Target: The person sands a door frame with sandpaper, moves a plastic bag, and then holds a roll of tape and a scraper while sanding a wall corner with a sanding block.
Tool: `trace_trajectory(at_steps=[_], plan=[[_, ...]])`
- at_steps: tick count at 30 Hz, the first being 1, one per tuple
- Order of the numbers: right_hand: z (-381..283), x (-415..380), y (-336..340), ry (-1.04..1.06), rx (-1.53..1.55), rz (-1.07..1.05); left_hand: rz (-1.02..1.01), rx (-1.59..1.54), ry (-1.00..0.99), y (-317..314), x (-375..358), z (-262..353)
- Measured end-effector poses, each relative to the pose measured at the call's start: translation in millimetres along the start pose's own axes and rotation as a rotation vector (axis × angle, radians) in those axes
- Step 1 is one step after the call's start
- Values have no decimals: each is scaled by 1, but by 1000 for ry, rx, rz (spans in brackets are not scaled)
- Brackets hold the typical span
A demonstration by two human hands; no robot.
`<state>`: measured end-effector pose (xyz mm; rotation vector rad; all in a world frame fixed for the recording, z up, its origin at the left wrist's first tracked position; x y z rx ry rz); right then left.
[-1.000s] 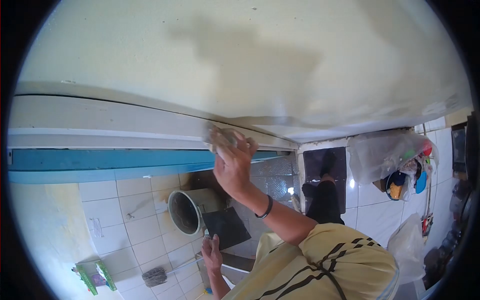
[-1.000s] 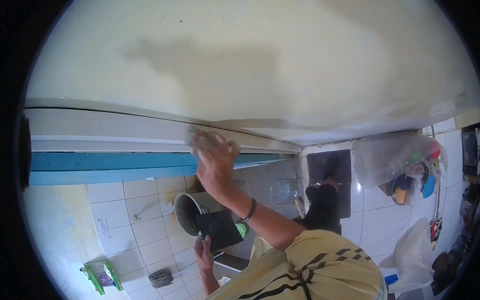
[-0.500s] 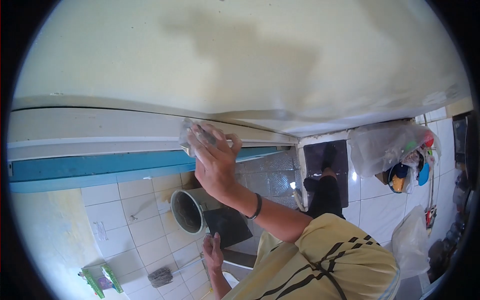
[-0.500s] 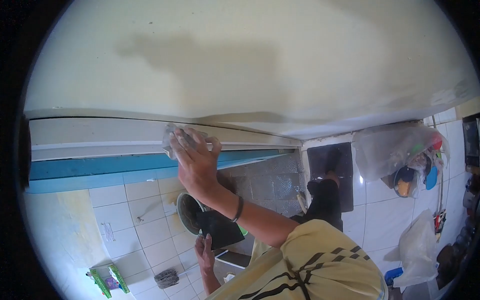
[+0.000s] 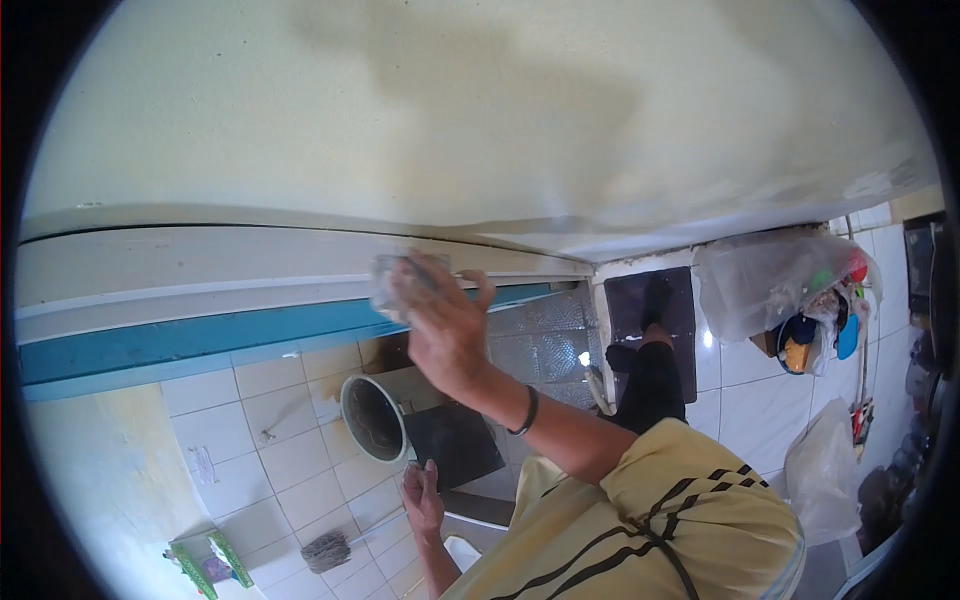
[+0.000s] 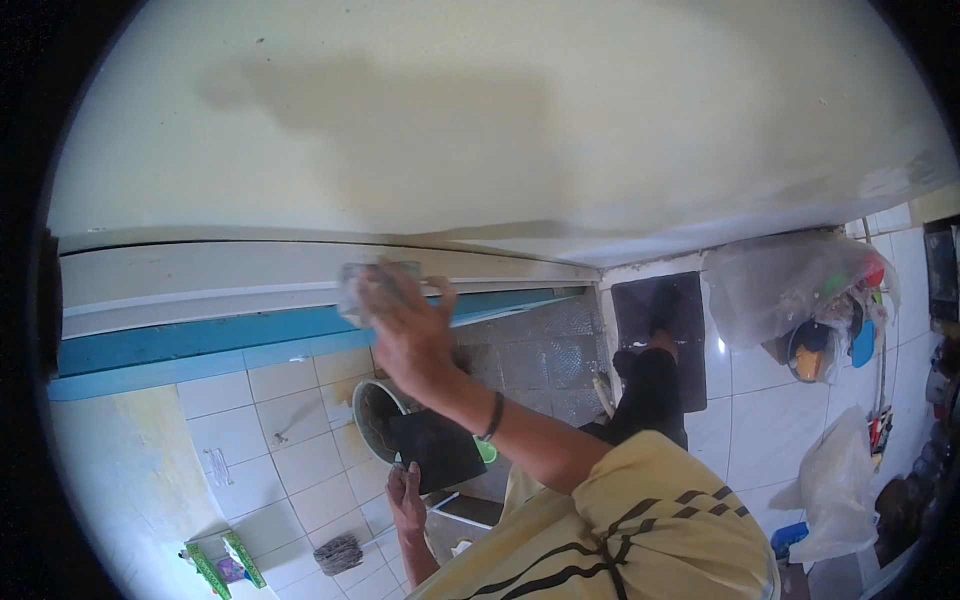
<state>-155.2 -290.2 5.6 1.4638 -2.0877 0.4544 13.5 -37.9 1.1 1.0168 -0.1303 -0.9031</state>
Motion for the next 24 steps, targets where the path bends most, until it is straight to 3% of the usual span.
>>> trace_trajectory(at_steps=[9,14,17,20,24], plan=[[-21,19,-7,17,13,54,16,12,58,3,-7,-4],[30,-28,-3,-99,-144,-58,32,57,79,3,-8,-2],[12,-12,-3,-122,-70,-4,37,26,51,3,-3,-21],[-16,11,-10,-27,-29,60,31,71,83,-1,-6,2],[11,-9,-8,-57,-59,16,15,32,52,2,-3,-12]])
Point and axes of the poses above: each hand's wrist, its own x-axis towards the middle knuckle, its own y-axis out of the back of the hand, z = x × y, the point moved 3 cm from there along x, towards the middle knuckle, and after that the axes turned 8 degrees about y, right-handed, at the moved point
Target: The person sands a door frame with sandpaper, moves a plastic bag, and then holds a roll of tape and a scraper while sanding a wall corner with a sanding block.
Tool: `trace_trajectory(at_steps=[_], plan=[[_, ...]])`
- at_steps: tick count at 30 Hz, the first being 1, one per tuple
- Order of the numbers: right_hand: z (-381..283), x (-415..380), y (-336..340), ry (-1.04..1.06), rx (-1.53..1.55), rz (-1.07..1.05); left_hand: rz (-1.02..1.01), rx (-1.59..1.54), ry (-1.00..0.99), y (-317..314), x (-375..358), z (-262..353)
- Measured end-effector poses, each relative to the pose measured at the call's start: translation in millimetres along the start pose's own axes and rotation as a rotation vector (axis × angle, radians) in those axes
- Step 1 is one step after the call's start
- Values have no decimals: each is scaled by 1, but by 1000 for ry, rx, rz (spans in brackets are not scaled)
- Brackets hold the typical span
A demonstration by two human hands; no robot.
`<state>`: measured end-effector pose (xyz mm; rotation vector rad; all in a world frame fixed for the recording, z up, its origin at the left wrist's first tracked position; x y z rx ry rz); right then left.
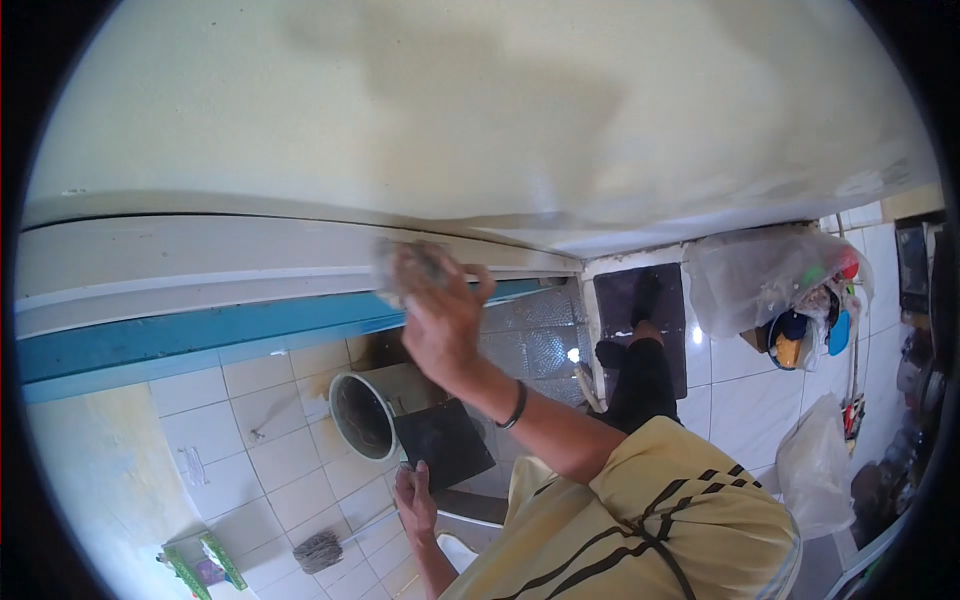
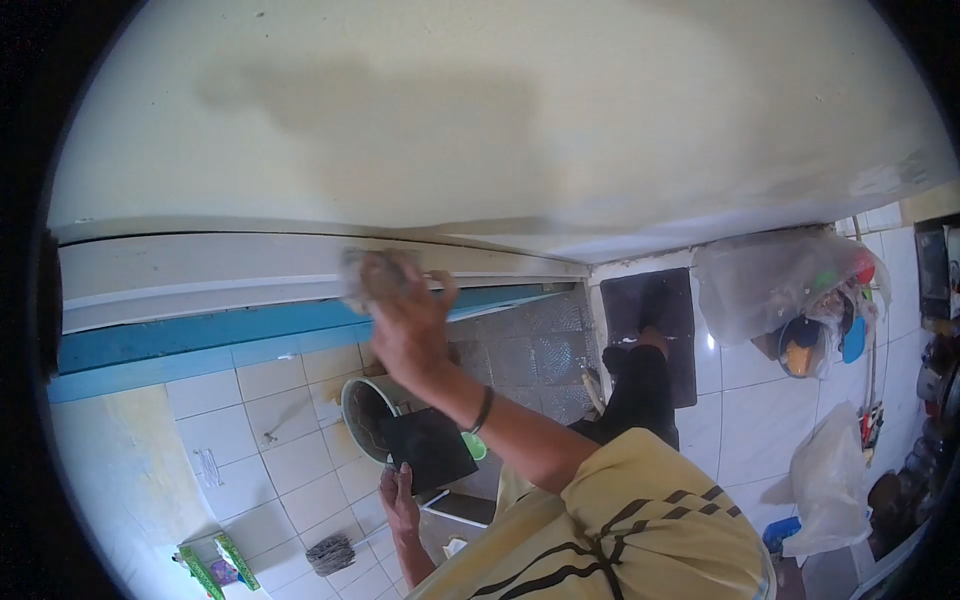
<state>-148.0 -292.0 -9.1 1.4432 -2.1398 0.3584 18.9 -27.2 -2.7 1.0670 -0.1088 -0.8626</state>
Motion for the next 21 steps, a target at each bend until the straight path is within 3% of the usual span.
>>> trace_trajectory(at_steps=[4,8,10,17,21], plan=[[36,-22,0,-69,-84,-70,21,25,28,-2,-4,11],[-5,9,-1,-44,43,1,7,-78,-99,-6,6,-10],[-23,24,5,-18,78,27,16,-49,-74,-8,4,0],[72,-28,3,-96,-34,-9,-18,-16,14,-2,8,10],[24,5,3,-12,134,86,-18,-102,-81,-7,14,7]])
Point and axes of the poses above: each hand's wrist, its own x-axis towards the middle knuckle, its own y-axis out of the back of the hand, z = x × y, the point moved 3 cm from there along x, towards the middle knuckle, and after that the axes turned 8 degrees about y, right-handed, at the moved point
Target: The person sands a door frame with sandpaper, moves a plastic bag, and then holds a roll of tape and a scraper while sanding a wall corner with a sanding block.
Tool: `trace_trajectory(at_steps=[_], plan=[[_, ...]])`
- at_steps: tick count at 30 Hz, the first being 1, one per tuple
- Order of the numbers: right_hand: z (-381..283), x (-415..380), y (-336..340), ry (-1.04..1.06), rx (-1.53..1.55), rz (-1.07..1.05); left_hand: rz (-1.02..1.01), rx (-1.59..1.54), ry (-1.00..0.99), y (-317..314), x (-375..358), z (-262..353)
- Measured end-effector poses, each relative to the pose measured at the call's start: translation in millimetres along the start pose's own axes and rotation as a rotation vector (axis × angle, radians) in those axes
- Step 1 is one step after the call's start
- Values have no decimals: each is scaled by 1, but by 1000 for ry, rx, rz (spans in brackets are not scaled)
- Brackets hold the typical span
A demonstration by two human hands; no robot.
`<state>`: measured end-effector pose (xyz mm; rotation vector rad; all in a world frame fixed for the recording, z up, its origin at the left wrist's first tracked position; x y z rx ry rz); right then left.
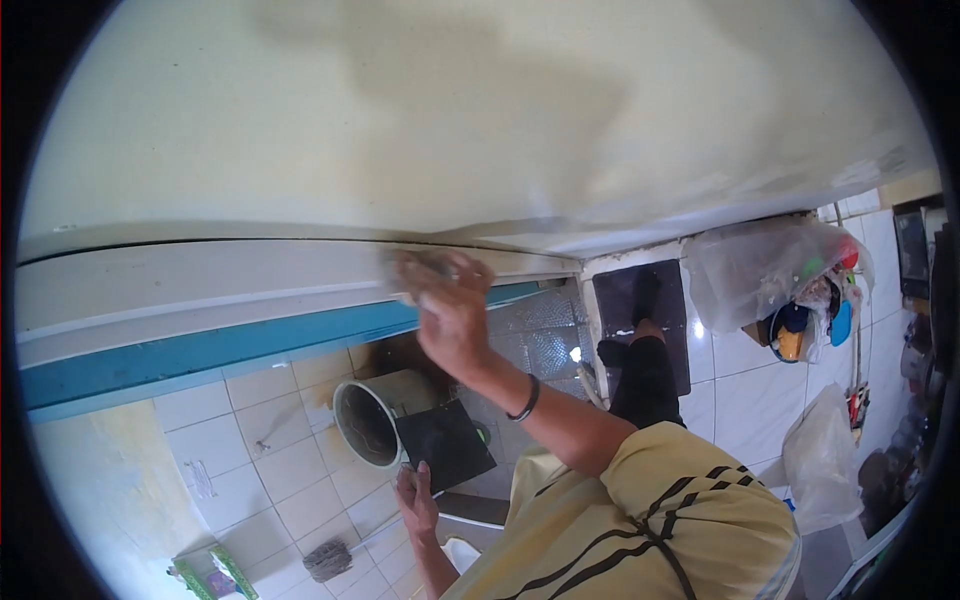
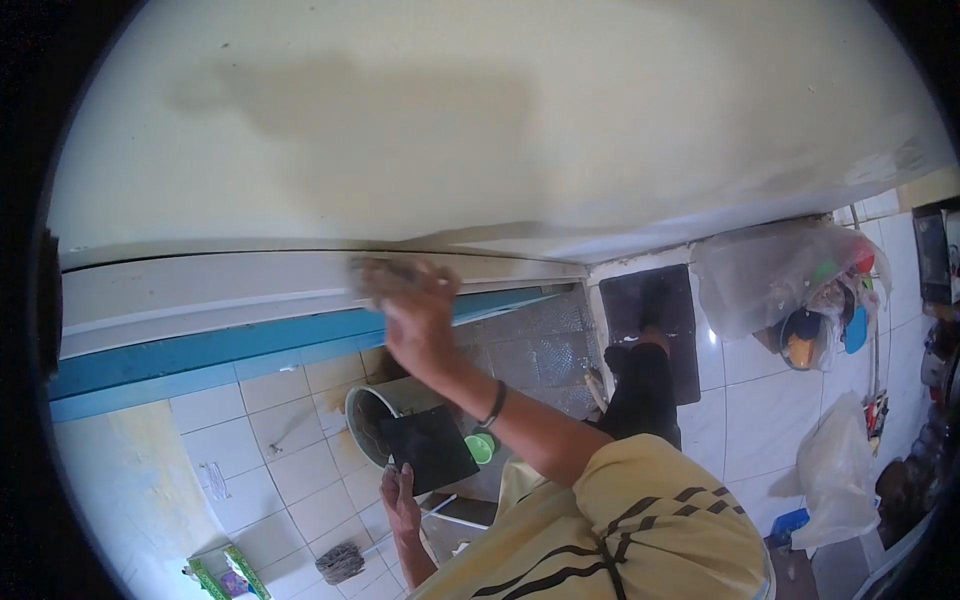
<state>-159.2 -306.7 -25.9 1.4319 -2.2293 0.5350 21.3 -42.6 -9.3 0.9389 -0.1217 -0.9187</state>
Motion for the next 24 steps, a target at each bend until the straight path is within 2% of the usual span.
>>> trace_trajectory(at_steps=[3,8,11,13,16,20,24], plan=[[-5,12,-2,20,57,-12,12,63,-46,2,-1,13],[61,-39,8,-97,-78,-72,-14,90,7,8,2,5],[47,-37,12,-122,-74,-83,-17,66,68,2,-2,20],[22,-23,3,-86,13,-42,-39,19,38,-1,5,10],[3,-9,1,-39,-15,-53,-41,41,7,-2,3,7],[52,-45,12,-82,-144,-96,-17,99,50,-1,-1,21],[25,-23,12,-142,-92,-104,-38,33,20,-3,5,15]])
Point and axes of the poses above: each hand's wrist, its own x-axis towards the middle knuckle, its own y-axis out of the back of the hand, z = x × y, the point moved 3 cm from there along x, towards the middle knuckle, and after that the axes turned 8 degrees about y, right-handed, at the moved point
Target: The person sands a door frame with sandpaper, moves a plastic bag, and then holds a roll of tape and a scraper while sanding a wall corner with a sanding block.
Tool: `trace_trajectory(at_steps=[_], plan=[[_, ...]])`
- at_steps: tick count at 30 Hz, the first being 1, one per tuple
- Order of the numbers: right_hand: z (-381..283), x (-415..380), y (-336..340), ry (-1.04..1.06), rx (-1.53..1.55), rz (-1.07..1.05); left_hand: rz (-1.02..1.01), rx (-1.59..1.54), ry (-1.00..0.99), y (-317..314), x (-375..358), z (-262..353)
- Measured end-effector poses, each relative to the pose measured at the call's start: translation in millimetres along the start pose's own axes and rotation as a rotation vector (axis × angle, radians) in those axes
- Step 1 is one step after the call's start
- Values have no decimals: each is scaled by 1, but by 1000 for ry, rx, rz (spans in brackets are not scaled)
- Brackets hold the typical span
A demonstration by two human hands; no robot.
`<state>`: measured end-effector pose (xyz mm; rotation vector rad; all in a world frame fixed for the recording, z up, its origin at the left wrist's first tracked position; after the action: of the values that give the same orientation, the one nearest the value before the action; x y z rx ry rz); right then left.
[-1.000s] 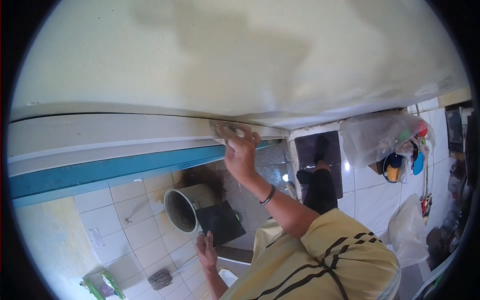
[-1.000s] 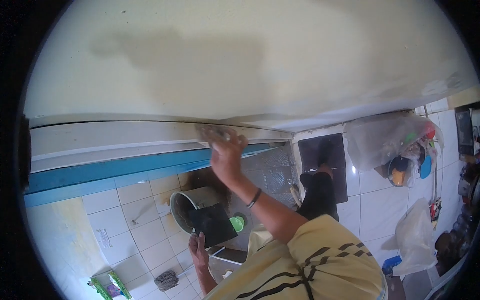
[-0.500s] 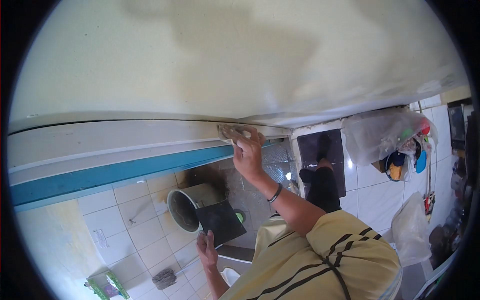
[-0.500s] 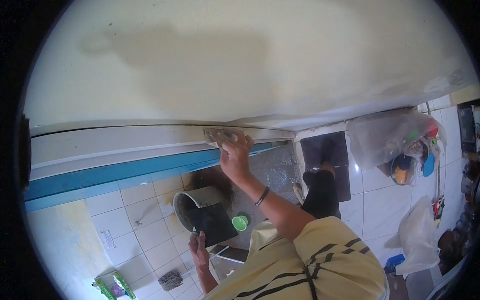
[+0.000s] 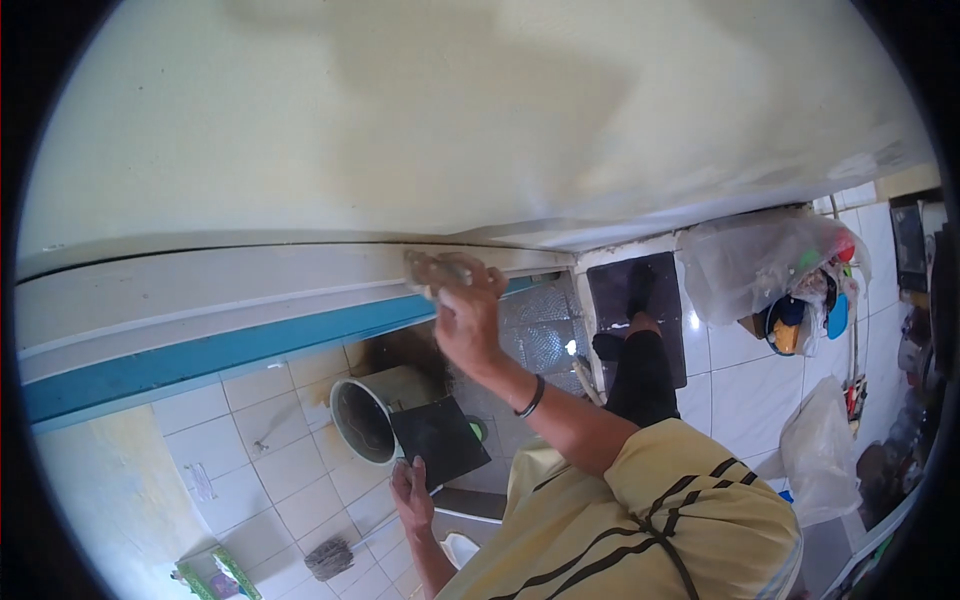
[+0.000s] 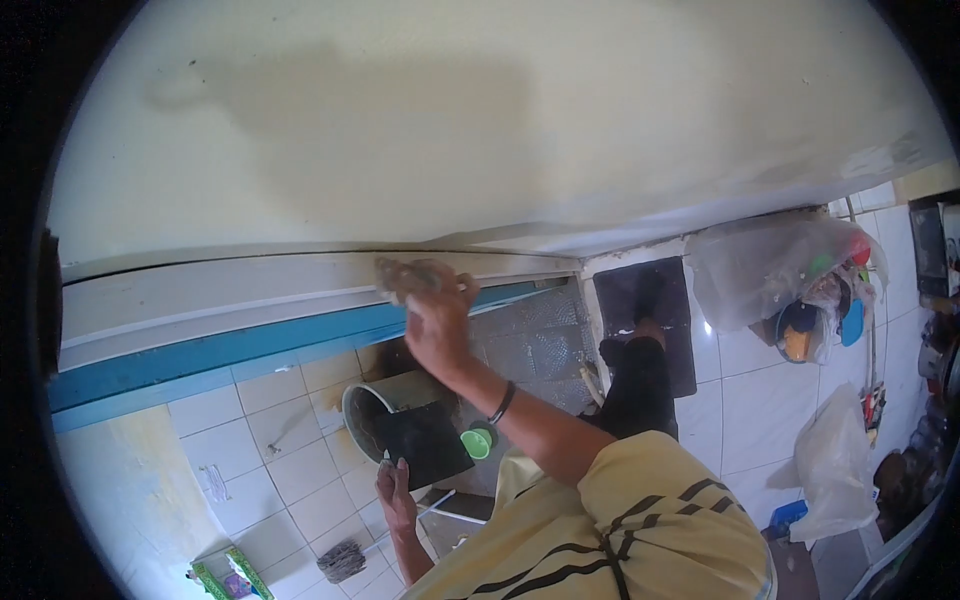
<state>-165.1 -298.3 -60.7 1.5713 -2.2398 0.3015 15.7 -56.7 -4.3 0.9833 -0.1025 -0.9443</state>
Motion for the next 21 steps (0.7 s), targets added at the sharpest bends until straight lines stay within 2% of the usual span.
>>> trace_trajectory(at_steps=[3,8,12,15,18,21], plan=[[-12,2,-3,29,24,26,-9,-1,0,-3,-3,-1],[40,-27,-3,42,-78,-22,14,22,-6,-1,-2,-1],[11,-9,1,-49,20,7,45,11,8,-2,-6,0],[-19,6,-5,46,69,49,5,8,6,-1,-7,-7],[6,-13,-3,127,-20,-14,17,41,13,-3,-5,-3],[38,-28,2,3,-112,-28,7,29,70,-2,-6,-1]])
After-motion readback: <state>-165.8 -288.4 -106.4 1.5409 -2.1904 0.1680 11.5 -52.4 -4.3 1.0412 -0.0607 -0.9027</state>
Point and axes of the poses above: each hand's wrist, its own x-axis towards the middle knuckle, its own y-axis out of the back of the hand, z = x × y, the point moved 3 cm from there along x, towards the middle knuckle, and after that the axes turned 8 degrees about y, right-handed, at the moved point
